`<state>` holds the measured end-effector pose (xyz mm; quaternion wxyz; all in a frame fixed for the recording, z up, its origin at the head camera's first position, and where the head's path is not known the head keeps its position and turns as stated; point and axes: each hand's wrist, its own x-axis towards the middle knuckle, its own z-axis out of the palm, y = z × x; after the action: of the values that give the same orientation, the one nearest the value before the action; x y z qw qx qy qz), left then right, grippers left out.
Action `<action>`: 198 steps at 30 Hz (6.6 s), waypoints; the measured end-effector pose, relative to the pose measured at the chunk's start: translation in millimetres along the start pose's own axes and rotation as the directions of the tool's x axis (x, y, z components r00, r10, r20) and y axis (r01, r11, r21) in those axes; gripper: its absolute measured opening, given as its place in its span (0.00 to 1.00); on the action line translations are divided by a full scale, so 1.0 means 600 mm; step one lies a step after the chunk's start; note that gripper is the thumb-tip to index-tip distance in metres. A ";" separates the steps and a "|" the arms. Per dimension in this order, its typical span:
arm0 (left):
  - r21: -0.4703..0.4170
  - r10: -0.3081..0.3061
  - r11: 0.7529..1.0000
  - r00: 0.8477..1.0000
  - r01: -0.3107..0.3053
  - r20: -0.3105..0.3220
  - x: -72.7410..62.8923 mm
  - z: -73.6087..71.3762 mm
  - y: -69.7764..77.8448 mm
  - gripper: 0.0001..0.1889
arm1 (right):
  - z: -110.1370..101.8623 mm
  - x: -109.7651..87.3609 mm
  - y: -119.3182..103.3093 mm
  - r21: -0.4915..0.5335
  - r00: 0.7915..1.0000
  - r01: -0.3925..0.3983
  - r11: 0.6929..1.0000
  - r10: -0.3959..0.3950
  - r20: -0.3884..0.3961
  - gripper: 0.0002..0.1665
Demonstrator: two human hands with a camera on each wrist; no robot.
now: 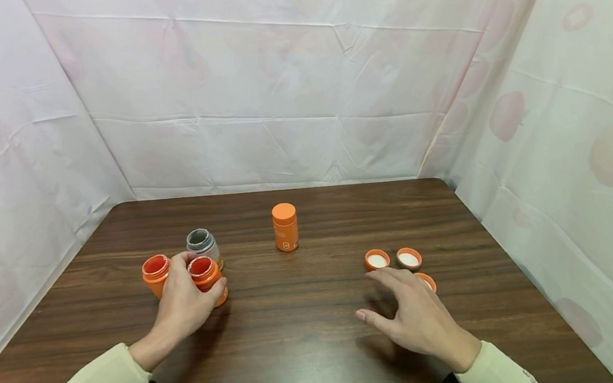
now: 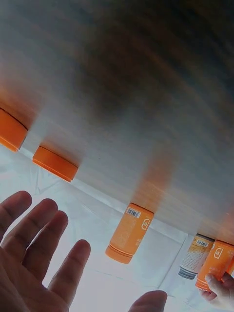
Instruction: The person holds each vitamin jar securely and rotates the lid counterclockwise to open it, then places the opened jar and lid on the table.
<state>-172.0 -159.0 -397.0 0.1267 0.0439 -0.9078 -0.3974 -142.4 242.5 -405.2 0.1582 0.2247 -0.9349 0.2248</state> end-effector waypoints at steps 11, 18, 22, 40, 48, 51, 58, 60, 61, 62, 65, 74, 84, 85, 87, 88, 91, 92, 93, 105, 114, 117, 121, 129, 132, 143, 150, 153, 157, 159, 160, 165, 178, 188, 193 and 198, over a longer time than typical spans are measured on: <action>0.070 0.286 0.958 0.950 -0.279 -0.126 -0.006 0.003 0.018 0.45 | -0.002 0.002 -0.002 -0.002 1.000 0.002 1.000 -0.002 0.002 0.39; 0.115 0.462 0.886 0.869 -0.448 -0.178 0.000 0.008 0.034 0.45 | -0.003 0.004 -0.012 0.007 1.000 0.001 1.000 -0.001 0.009 0.39; 0.122 0.509 0.861 0.842 -0.494 -0.179 0.004 0.011 0.047 0.44 | -0.004 0.003 -0.014 0.006 1.000 -0.013 1.000 0.013 0.018 0.40; -0.052 0.382 0.920 0.920 -0.387 -0.091 0.006 0.068 0.095 0.39 | 0.004 0.007 -0.022 -0.007 1.000 0.006 1.000 -0.006 0.016 0.38; -0.114 0.271 0.956 0.962 -0.272 -0.027 0.012 0.093 0.097 0.39 | 0.007 0.006 -0.024 -0.010 1.000 0.028 1.000 -0.028 -0.003 0.37; -0.128 0.244 0.961 0.970 -0.245 -0.021 0.015 0.102 0.097 0.39 | 0.007 0.006 -0.025 -0.010 0.999 0.037 0.999 -0.037 -0.010 0.37; -0.172 0.189 0.967 0.982 -0.188 -0.012 0.024 0.118 0.100 0.38 | 0.008 0.005 -0.027 -0.011 0.999 0.037 0.999 -0.038 -0.006 0.37; -0.173 0.179 0.969 0.984 -0.178 -0.008 0.028 0.122 0.100 0.38 | 0.008 0.005 -0.028 -0.010 0.999 0.037 0.999 -0.037 -0.005 0.37; -0.178 0.174 0.969 0.985 -0.173 -0.007 0.030 0.123 0.099 0.38 | 0.008 0.005 -0.028 -0.009 0.999 0.039 0.999 -0.039 -0.004 0.37; -0.181 0.172 0.969 0.985 -0.170 -0.006 0.033 0.125 0.099 0.38 | 0.008 0.005 -0.029 -0.008 0.999 0.045 0.999 -0.045 -0.006 0.37; -0.192 0.160 0.969 0.987 -0.157 0.002 0.041 0.129 0.099 0.38 | 0.008 0.005 -0.029 -0.003 0.998 0.060 0.998 -0.060 -0.009 0.37; -0.223 0.097 0.971 0.994 -0.085 0.041 0.065 0.143 0.095 0.40 | 0.011 0.006 -0.029 0.012 0.997 0.083 0.997 -0.082 -0.009 0.38; -0.242 0.069 0.969 0.997 -0.057 0.039 0.085 0.164 0.089 0.41 | 0.013 0.003 -0.028 0.019 0.997 0.072 0.997 -0.072 -0.014 0.37; -0.242 0.061 0.969 0.997 -0.049 0.043 0.087 0.164 0.090 0.41 | 0.014 0.003 -0.028 0.019 0.997 0.072 0.997 -0.072 -0.014 0.37; -0.239 0.048 0.970 0.998 -0.035 0.048 0.091 0.166 0.090 0.41 | 0.014 0.003 -0.028 0.019 0.997 0.075 0.997 -0.074 -0.013 0.37; -0.239 0.043 0.971 0.998 -0.031 0.048 0.093 0.167 0.091 0.41 | 0.015 0.004 -0.028 0.021 0.997 0.077 0.997 -0.076 -0.013 0.36; -0.244 0.034 0.969 0.998 -0.021 0.048 0.100 0.169 0.092 0.42 | 0.015 0.006 -0.027 0.022 0.996 0.084 0.996 -0.084 -0.011 0.36; -0.245 0.032 0.969 0.998 -0.019 0.049 0.103 0.171 0.092 0.42 | 0.015 0.007 -0.027 0.022 0.996 0.086 0.996 -0.086 -0.011 0.36; -0.247 0.030 0.969 0.998 -0.017 0.052 0.106 0.172 0.093 0.42 | 0.015 0.008 -0.027 0.024 0.996 0.088 0.996 -0.088 -0.010 0.36; -0.261 -0.027 0.964 0.997 0.047 0.079 0.125 0.185 0.095 0.42 | 0.015 0.010 -0.027 0.016 0.997 0.075 0.997 -0.075 0.003 0.36; -0.279 -0.024 0.959 0.995 0.049 0.095 0.135 0.193 0.096 0.39 | 0.016 0.010 -0.026 0.020 0.997 0.074 0.997 -0.074 0.005 0.36; -0.284 -0.021 0.958 0.995 0.048 0.097 0.138 0.193 0.097 0.38 | 0.016 0.011 -0.026 0.018 0.997 0.074 0.997 -0.074 0.006 0.36; -0.286 -0.020 0.957 0.995 0.047 0.098 0.142 0.195 0.097 0.38 | 0.017 0.012 -0.024 0.016 0.998 0.069 0.998 -0.069 0.009 0.36; -0.304 -0.022 0.951 0.993 0.055 0.114 0.149 0.204 0.089 0.36 | 0.018 0.010 -0.024 0.020 0.998 0.062 0.998 -0.062 0.022 0.36; -0.314 -0.009 0.948 0.992 0.048 0.124 0.149 0.205 0.088 0.35 | 0.019 0.010 -0.024 0.020 0.998 0.059 0.998 -0.060 0.022 0.36; -0.337 -0.011 0.940 0.996 0.041 0.092 0.142 0.198 0.100 0.29 | 0.019 0.009 -0.024 0.029 0.998 0.048 0.998 -0.049 0.029 0.36; -0.339 0.020 0.941 0.995 0.014 0.096 0.127 0.187 0.106 0.30 | 0.018 0.013 -0.025 0.030 0.998 0.058 0.998 -0.059 0.021 0.36; -0.348 0.033 0.938 0.995 0.002 0.094 0.120 0.182 0.106 0.30 | 0.019 0.015 -0.025 0.038 0.998 0.060 0.997 -0.061 0.023 0.36; -0.356 0.052 0.934 0.995 -0.018 0.085 0.112 0.174 0.109 0.30 | 0.019 0.015 -0.027 0.046 0.998 0.054 0.997 -0.056 0.031 0.36; -0.356 0.065 0.934 0.994 -0.031 0.083 0.108 0.170 0.110 0.30 | 0.019 0.015 -0.027 0.046 0.998 0.054 0.997 -0.055 0.030 0.36; -0.357 0.068 0.934 0.994 -0.033 0.085 0.106 0.167 0.110 0.29 | 0.018 0.015 -0.028 0.046 0.998 0.055 0.997 -0.056 0.029 0.36; -0.351 0.072 0.936 0.992 -0.031 0.104 0.094 0.156 0.108 0.29 | 0.018 0.017 -0.029 0.045 0.997 0.072 0.996 -0.073 0.014 0.35; -0.366 0.162 0.925 0.975 -0.097 0.151 0.054 0.131 0.110 0.29 | 0.020 0.017 -0.036 0.112 0.999 0.029 0.993 -0.032 0.024 0.37; -0.360 0.195 0.925 0.965 -0.121 0.174 0.035 0.120 0.108 0.30 | 0.022 0.018 -0.040 0.140 0.999 0.011 0.990 -0.016 0.029 0.38; -0.357 0.229 0.921 0.957 -0.153 0.181 0.026 0.117 0.103 0.30 | 0.024 0.021 -0.044 0.160 0.999 0.031 0.987 -0.034 0.019 0.38; -0.357 0.252 0.917 0.951 -0.176 0.179 0.016 0.111 0.098 0.30 | 0.025 0.025 -0.048 0.194 0.999 0.044 0.980 -0.044 -0.001 0.36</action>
<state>-197.7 -73.6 -395.7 0.0734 -0.1231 -0.8340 -0.5328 -144.0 206.6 -402.1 0.1387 0.2602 -0.9036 0.3108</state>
